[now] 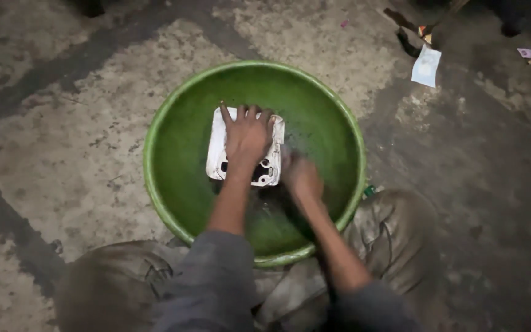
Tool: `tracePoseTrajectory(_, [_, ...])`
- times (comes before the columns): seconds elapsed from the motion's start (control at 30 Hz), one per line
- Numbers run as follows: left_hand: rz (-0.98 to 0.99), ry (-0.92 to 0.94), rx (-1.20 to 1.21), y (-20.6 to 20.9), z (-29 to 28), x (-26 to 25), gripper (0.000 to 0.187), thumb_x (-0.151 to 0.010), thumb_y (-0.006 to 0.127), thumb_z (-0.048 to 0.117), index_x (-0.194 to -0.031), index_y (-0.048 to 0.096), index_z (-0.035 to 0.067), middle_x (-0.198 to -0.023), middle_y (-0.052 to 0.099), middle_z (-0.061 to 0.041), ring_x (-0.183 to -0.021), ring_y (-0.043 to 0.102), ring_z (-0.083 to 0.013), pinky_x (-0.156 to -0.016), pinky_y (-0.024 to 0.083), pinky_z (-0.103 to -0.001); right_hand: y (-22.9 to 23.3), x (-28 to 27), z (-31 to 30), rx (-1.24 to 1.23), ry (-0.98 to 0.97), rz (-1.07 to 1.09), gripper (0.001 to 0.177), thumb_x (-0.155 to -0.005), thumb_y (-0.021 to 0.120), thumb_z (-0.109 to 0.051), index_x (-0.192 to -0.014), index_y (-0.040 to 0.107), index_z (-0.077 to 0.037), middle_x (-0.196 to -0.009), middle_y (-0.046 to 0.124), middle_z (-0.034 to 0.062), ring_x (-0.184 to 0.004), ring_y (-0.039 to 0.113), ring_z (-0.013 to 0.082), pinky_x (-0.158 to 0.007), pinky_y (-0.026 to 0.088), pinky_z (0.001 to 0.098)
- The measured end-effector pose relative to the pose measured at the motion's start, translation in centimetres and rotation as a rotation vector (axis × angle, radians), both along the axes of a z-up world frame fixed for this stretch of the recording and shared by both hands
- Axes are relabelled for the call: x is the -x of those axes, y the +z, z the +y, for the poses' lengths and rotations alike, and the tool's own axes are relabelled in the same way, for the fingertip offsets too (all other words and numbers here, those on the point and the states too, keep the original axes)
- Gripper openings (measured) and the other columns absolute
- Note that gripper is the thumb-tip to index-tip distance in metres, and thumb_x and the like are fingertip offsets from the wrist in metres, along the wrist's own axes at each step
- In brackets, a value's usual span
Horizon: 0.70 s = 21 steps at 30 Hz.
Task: The recorder is cleaning an engine cylinder block inside a green plastic bowl using a scraping tool.
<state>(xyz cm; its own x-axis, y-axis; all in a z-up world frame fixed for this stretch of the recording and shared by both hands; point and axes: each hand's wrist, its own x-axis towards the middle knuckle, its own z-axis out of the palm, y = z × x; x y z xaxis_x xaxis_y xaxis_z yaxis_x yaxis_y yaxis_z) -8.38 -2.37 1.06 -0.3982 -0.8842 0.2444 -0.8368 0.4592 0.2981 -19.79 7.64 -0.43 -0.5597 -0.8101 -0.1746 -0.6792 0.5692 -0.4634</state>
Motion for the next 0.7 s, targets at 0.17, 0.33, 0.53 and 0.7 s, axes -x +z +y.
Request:
tracePoseTrajectory(0.17, [-0.049, 0.017, -0.002, -0.9, 0.1, 0.2, 0.041, -0.104, 0.043, 0.040, -0.132, 0.066, 0.021, -0.133, 0.064, -0.011, -0.131, 0.051, -0.0326, -0.118, 0.009, -0.072, -1.2, -0.7, 3.1, 0.009, 0.100, 0.120, 0.040, -0.098, 0.055, -0.047, -0.107, 0.076, -0.014, -0.100, 0.072, 0.0277, -0.097, 0.069, 0.0495, -0.086, 0.055, 0.0585])
tracePoseTrajectory(0.33, [-0.014, 0.045, -0.027, -0.8, -0.7, 0.3, 0.042, -0.100, 0.043, 0.040, -0.131, 0.065, 0.023, -0.133, 0.063, -0.011, -0.133, 0.048, -0.0346, -0.116, 0.007, -0.072, -0.1, 0.0, 2.7, 0.085, 0.135, 0.052, 0.041, -0.099, 0.055, -0.048, -0.109, 0.075, -0.014, -0.098, 0.071, 0.0285, -0.094, 0.068, 0.0503, -0.084, 0.054, 0.0592])
tracePoseTrajectory(0.53, [-0.063, 0.012, -0.041, 0.3, 0.0, -0.3, 0.042, -0.107, 0.041, 0.041, -0.135, 0.065, 0.022, -0.135, 0.063, -0.011, -0.134, 0.051, -0.0330, -0.122, 0.010, -0.070, 1.7, -0.2, 2.8, 0.070, 0.238, 0.175, 0.040, -0.101, 0.055, -0.048, -0.110, 0.075, -0.015, -0.096, 0.073, 0.0263, -0.092, 0.070, 0.0473, -0.082, 0.056, 0.0581])
tracePoseTrajectory(0.7, [0.002, -0.048, 0.033, -1.2, -0.4, -0.2, 0.040, -0.103, 0.043, 0.041, -0.131, 0.067, 0.024, -0.130, 0.067, -0.008, -0.128, 0.054, -0.0328, -0.119, 0.012, -0.071, 3.6, 0.6, 3.5, -0.012, 0.322, 0.118, 0.035, -0.097, 0.059, -0.044, -0.099, 0.078, -0.015, -0.097, 0.074, 0.0218, -0.091, 0.071, 0.0439, -0.081, 0.056, 0.0571])
